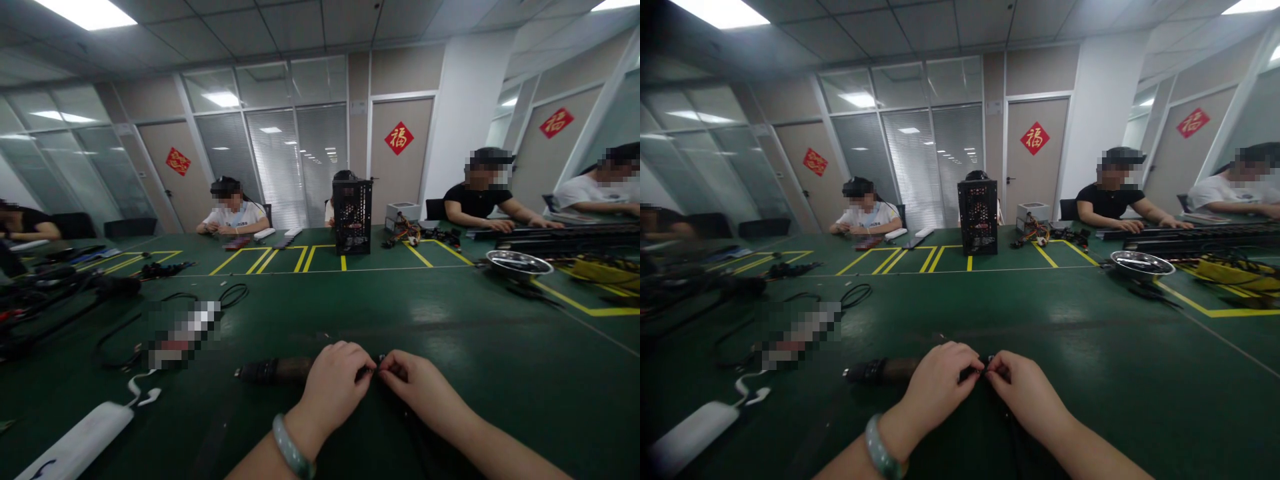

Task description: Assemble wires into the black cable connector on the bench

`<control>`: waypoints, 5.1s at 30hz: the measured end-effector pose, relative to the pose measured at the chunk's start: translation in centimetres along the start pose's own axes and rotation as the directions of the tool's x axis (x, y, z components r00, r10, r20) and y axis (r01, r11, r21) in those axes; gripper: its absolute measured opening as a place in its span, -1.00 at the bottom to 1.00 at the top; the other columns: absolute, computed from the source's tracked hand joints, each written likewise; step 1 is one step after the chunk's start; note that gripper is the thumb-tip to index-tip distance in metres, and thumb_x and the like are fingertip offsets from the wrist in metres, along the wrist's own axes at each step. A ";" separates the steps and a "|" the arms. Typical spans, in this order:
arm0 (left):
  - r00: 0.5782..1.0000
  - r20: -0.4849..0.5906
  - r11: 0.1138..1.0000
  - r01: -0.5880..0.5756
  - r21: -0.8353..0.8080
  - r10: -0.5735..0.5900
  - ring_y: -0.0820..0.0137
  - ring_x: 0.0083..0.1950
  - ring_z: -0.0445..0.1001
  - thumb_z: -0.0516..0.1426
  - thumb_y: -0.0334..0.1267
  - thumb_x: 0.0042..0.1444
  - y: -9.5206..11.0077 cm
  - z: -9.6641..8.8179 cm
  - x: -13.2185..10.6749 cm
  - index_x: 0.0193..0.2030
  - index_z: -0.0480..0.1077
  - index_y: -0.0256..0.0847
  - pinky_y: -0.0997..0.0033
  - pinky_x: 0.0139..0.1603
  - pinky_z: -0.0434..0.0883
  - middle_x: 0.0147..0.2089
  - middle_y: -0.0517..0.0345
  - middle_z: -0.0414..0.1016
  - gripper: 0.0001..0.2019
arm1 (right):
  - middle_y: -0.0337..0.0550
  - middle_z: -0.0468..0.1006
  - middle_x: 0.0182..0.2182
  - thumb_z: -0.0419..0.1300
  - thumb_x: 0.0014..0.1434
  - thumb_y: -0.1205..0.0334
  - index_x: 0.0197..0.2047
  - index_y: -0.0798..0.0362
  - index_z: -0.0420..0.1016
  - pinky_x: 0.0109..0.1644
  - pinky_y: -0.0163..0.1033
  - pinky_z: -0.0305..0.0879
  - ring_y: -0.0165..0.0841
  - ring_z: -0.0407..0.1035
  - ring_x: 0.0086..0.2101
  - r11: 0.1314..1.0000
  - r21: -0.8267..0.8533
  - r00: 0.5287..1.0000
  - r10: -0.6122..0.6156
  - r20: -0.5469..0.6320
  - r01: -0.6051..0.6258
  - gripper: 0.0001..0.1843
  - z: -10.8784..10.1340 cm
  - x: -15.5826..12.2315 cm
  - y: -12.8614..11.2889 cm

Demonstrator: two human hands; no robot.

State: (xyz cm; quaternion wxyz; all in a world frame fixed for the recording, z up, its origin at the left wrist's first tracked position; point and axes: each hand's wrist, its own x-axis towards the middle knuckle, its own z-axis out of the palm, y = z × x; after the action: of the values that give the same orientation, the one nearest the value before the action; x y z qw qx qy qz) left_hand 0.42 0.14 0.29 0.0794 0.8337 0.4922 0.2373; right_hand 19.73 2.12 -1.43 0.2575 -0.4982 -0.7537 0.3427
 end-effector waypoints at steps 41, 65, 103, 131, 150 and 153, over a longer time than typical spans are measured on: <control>1.000 -0.027 0.999 0.011 0.047 -0.010 0.31 -0.09 0.38 0.19 -0.34 0.16 -0.2 0.5 -0.1 -0.15 0.40 -0.08 0.28 -0.06 0.27 -0.15 0.27 0.46 -0.86 | -0.26 0.62 -0.34 0.16 0.17 0.18 -0.30 -0.05 0.57 -0.28 -0.34 0.28 -0.31 0.49 -0.33 0.998 -0.059 0.999 -0.016 -0.036 0.014 -0.85 -0.1 0.3 0.1; 0.999 -0.037 1.000 0.022 0.010 -0.022 0.31 -0.09 0.38 0.21 -0.36 0.11 -0.1 0.3 -0.2 -0.17 0.38 -0.07 0.27 -0.04 0.28 -0.13 0.29 0.46 -0.84 | -0.28 0.61 -0.37 0.19 0.17 0.17 -0.32 -0.02 0.54 -0.29 -0.36 0.27 -0.33 0.49 -0.34 1.000 0.009 1.000 0.004 0.012 -0.004 -0.88 -0.5 0.4 0.2; 1.000 -0.010 1.000 0.017 0.017 -0.017 0.30 -0.06 0.40 0.16 -0.37 0.15 -0.1 0.3 -0.2 -0.17 0.41 -0.10 0.24 0.02 0.29 -0.09 0.21 0.47 -0.87 | -0.25 0.62 -0.35 0.17 0.16 0.16 -0.32 -0.01 0.54 -0.28 -0.34 0.29 -0.31 0.49 -0.33 1.000 0.000 1.000 0.008 0.002 -0.008 -0.86 -0.5 0.3 0.0; 0.999 -0.027 0.999 0.038 0.002 -0.038 0.30 -0.08 0.39 0.22 -0.34 0.12 -0.1 0.3 -0.2 -0.14 0.38 -0.10 0.25 -0.03 0.29 -0.12 0.24 0.46 -0.83 | -0.23 0.62 -0.37 0.18 0.16 0.16 -0.32 0.00 0.56 -0.31 -0.34 0.29 -0.31 0.49 -0.35 1.000 0.015 0.999 0.027 -0.020 -0.027 -0.85 -0.4 0.3 0.2; 1.000 -0.012 0.999 0.028 0.019 -0.028 0.31 -0.08 0.38 0.20 -0.36 0.12 0.1 0.2 -0.2 -0.17 0.38 -0.09 0.28 -0.03 0.28 -0.13 0.26 0.46 -0.85 | -0.27 0.61 -0.39 0.19 0.18 0.17 -0.31 0.00 0.55 -0.32 -0.37 0.26 -0.34 0.49 -0.36 1.000 0.023 1.000 0.015 0.001 -0.015 -0.87 -0.1 0.6 0.9; 0.999 -0.020 0.999 0.036 0.014 -0.036 0.31 -0.08 0.38 0.20 -0.35 0.11 0.0 0.2 -0.2 -0.14 0.37 -0.08 0.27 -0.03 0.28 -0.12 0.26 0.45 -0.82 | -0.26 0.62 -0.38 0.19 0.18 0.17 -0.31 0.00 0.54 -0.33 -0.37 0.26 -0.33 0.49 -0.36 0.999 0.029 1.000 0.027 0.011 -0.028 -0.87 -0.1 0.6 0.9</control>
State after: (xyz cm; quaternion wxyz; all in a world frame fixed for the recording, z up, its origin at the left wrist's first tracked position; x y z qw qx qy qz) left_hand 0.44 -0.03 0.01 0.0729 0.8229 0.5095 0.2405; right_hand 20.11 2.97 -1.99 0.2561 -0.5029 -0.7430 0.3598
